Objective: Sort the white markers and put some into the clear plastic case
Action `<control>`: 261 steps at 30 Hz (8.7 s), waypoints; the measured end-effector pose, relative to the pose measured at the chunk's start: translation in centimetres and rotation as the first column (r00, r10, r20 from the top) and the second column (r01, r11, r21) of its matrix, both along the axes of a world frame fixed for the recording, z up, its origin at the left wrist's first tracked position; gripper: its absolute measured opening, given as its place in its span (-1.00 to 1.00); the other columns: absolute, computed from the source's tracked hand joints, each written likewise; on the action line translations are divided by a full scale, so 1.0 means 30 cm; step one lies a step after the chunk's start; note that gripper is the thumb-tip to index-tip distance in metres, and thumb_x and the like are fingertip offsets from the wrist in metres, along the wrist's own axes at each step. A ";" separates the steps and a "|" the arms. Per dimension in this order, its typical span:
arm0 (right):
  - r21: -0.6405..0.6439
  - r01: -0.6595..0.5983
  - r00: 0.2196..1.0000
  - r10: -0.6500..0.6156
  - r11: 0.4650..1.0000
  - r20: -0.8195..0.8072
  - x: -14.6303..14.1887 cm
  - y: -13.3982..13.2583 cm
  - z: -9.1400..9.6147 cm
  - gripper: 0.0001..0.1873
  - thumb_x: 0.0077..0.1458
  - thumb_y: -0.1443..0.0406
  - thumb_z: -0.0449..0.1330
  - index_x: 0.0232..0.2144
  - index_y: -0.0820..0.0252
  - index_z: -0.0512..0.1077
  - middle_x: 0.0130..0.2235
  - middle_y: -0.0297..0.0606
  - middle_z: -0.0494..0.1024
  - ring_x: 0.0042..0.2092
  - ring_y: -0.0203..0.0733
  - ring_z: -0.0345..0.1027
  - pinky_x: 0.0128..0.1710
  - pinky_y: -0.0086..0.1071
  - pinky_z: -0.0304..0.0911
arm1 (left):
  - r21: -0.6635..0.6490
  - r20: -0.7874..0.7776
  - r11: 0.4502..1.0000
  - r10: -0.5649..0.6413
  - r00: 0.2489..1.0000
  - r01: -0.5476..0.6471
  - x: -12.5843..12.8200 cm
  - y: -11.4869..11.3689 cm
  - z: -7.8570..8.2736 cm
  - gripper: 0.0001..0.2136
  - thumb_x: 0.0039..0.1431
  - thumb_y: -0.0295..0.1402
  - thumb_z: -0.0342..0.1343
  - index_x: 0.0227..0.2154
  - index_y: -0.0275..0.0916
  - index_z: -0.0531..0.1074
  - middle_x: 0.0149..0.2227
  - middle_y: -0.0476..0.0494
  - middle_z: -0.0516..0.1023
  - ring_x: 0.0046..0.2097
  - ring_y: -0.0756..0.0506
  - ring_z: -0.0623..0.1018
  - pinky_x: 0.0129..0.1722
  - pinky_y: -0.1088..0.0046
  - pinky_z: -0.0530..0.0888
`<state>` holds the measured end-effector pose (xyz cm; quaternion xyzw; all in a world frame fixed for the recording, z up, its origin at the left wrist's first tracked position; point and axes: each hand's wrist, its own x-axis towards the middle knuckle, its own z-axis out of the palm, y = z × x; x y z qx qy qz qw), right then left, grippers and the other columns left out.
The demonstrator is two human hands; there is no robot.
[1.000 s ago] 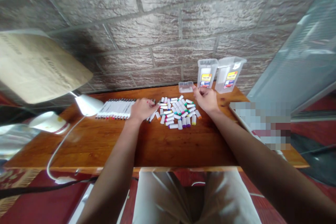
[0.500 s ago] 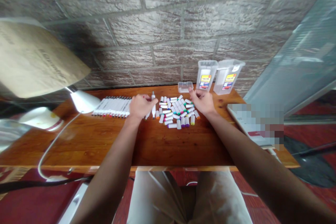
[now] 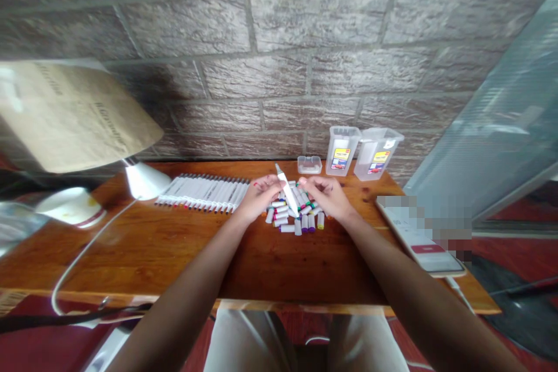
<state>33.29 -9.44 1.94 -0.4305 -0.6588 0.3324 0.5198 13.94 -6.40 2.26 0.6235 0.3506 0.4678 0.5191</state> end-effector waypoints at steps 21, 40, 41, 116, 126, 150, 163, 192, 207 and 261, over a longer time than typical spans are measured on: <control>0.087 -0.151 0.984 0.141 0.985 0.109 -0.057 -0.029 -0.015 -0.53 0.18 -0.05 0.21 -0.50 0.22 0.52 -0.59 -0.42 0.30 -0.54 -0.38 0.05 -0.53 -0.44 -0.04 | -0.009 0.020 0.994 -0.108 0.994 0.108 0.000 -0.006 -0.005 -0.63 0.00 -0.05 0.35 -0.48 -0.31 0.52 -0.59 0.05 0.39 -0.55 0.10 0.30 -0.55 0.57 0.20; 0.099 0.106 0.991 -0.113 0.989 0.070 0.009 0.016 -0.025 -0.45 0.20 -0.10 0.17 -0.57 0.22 0.43 -0.61 -0.42 0.26 -0.54 -0.37 0.08 -0.52 -0.43 0.00 | -0.059 0.163 0.997 -0.045 0.986 0.055 0.013 0.006 -0.003 -0.58 -0.02 -0.02 0.36 -0.51 -0.33 0.46 -0.64 0.03 0.38 -0.65 0.15 0.19 -0.63 0.58 0.03; 0.100 0.067 0.995 -0.073 0.993 0.061 0.002 0.011 -0.023 -0.45 0.20 -0.10 0.18 -0.56 0.22 0.43 -0.60 -0.42 0.27 -0.53 -0.37 0.09 -0.52 -0.43 0.01 | -0.058 0.161 0.997 -0.050 0.986 0.060 0.013 0.006 -0.004 -0.59 -0.01 -0.02 0.35 -0.51 -0.33 0.45 -0.62 0.02 0.41 -0.65 0.15 0.21 -0.64 0.59 0.04; 0.091 -0.122 0.987 0.111 0.988 0.118 -0.050 -0.038 0.008 -0.40 0.18 -0.16 0.15 -0.60 0.21 0.37 -0.59 -0.41 0.24 -0.52 -0.38 0.02 -0.53 -0.43 -0.04 | 0.006 0.076 0.995 -0.100 0.992 0.099 0.014 -0.016 -0.001 -0.62 -0.02 -0.02 0.37 -0.49 -0.29 0.54 -0.66 0.09 0.29 -0.60 0.12 0.19 -0.59 0.56 0.10; 0.067 -0.171 0.982 0.165 0.983 0.088 -0.058 -0.049 0.026 -0.39 0.16 -0.17 0.16 -0.62 0.19 0.31 -0.60 -0.42 0.20 -0.52 -0.38 0.02 -0.51 -0.41 -0.04 | -0.109 0.339 0.989 -0.061 0.939 0.104 0.006 -0.002 0.026 -0.63 -0.09 -0.07 0.43 -0.41 -0.31 0.59 -0.66 0.12 0.30 -0.64 0.15 0.18 -0.61 0.56 0.11; 0.421 -0.178 0.969 0.083 0.889 0.234 -0.025 -0.023 0.005 -0.51 0.19 0.39 0.22 0.15 0.02 0.37 -0.34 -0.43 0.38 -0.50 -0.41 0.11 -0.47 -0.46 0.17 | -0.131 0.297 0.966 -0.175 0.939 0.222 0.015 -0.013 0.020 -0.60 -0.12 -0.07 0.46 -0.57 -0.31 0.48 -0.62 0.07 0.33 -0.60 0.16 0.23 -0.62 0.62 0.11; 0.383 0.063 0.980 -0.129 0.921 0.149 -0.015 -0.015 0.008 -0.75 0.27 0.14 0.21 -0.11 0.10 0.56 -0.14 -0.24 0.67 -0.17 -0.17 0.56 -0.10 -0.33 0.40 | 0.205 -0.151 0.973 -0.075 0.986 0.106 -0.004 -0.009 -0.012 -0.60 0.14 0.02 0.24 -0.48 -0.27 0.54 -0.57 0.01 0.43 -0.52 0.06 0.33 -0.48 0.53 0.26; 0.211 0.369 0.926 -0.377 0.905 -0.004 -0.008 0.021 -0.014 -0.58 0.24 0.00 0.16 -0.40 0.22 0.54 -0.48 -0.31 0.57 -0.47 -0.29 0.40 -0.41 -0.42 0.26 | 0.417 -0.745 0.825 0.070 0.663 0.381 0.012 -0.052 -0.015 -0.95 -0.11 -0.33 0.30 -0.54 -0.16 0.59 -0.69 0.10 0.37 -0.60 0.04 0.28 -0.49 0.47 0.14; 0.212 0.410 0.912 -0.402 0.887 -0.082 0.000 0.025 -0.005 -0.62 0.24 0.02 0.18 -0.32 0.22 0.55 -0.40 -0.25 0.59 -0.44 -0.27 0.43 -0.45 -0.41 0.26 | 0.394 -0.355 0.894 -0.063 0.933 0.211 0.013 -0.041 0.011 -0.86 0.04 -0.27 0.33 -0.39 -0.23 0.61 -0.41 -0.08 0.58 -0.37 -0.02 0.50 -0.32 0.49 0.38; 0.425 0.313 0.935 -0.355 0.849 0.021 -0.046 -0.050 0.038 -0.80 0.23 0.18 0.21 -0.28 0.18 0.54 -0.28 -0.22 0.62 -0.48 -0.32 0.34 -0.49 -0.42 0.22 | -0.412 0.426 0.911 0.167 0.889 0.026 0.007 0.017 0.031 -0.70 -0.13 -0.35 0.51 -0.41 -0.30 0.49 -0.50 0.05 0.59 -0.44 0.12 0.59 -0.33 0.68 0.52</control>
